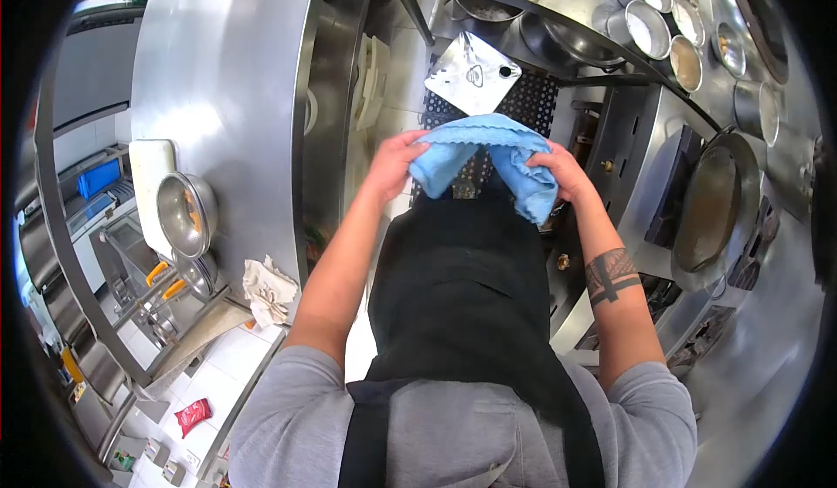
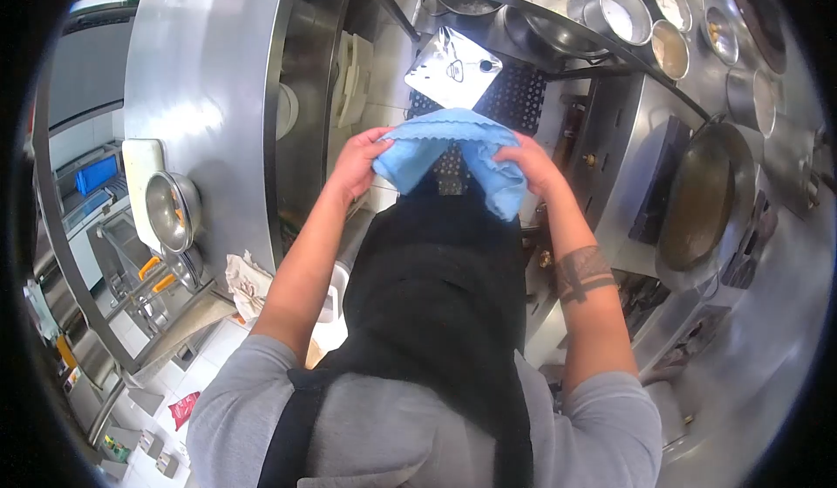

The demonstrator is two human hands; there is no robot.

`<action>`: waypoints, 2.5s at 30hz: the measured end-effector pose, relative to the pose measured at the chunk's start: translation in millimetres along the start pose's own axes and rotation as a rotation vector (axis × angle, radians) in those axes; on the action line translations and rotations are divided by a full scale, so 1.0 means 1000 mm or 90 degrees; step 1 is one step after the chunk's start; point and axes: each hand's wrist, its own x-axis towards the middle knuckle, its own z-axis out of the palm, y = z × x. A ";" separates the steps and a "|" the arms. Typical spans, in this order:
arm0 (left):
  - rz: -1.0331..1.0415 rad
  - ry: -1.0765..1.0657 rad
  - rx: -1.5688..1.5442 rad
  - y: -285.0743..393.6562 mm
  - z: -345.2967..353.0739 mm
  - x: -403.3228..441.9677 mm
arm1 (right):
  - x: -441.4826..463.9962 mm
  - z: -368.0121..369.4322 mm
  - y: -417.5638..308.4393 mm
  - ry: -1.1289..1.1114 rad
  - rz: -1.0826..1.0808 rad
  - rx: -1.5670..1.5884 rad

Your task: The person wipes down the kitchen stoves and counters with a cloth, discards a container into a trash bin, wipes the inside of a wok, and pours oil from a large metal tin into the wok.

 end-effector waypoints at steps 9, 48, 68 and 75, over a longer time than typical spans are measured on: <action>0.014 -0.004 0.590 0.063 -0.024 0.011 | -0.007 -0.036 -0.034 0.011 0.048 -0.349; 0.085 -0.025 0.797 0.078 -0.057 0.064 | -0.137 0.110 0.224 0.504 -0.091 -0.333; 0.012 -0.400 1.442 -0.156 -0.110 -0.115 | -0.368 0.149 0.801 0.476 0.134 0.097; 0.097 -0.415 1.367 -0.188 -0.013 -0.113 | -0.316 0.234 0.839 0.571 0.050 0.519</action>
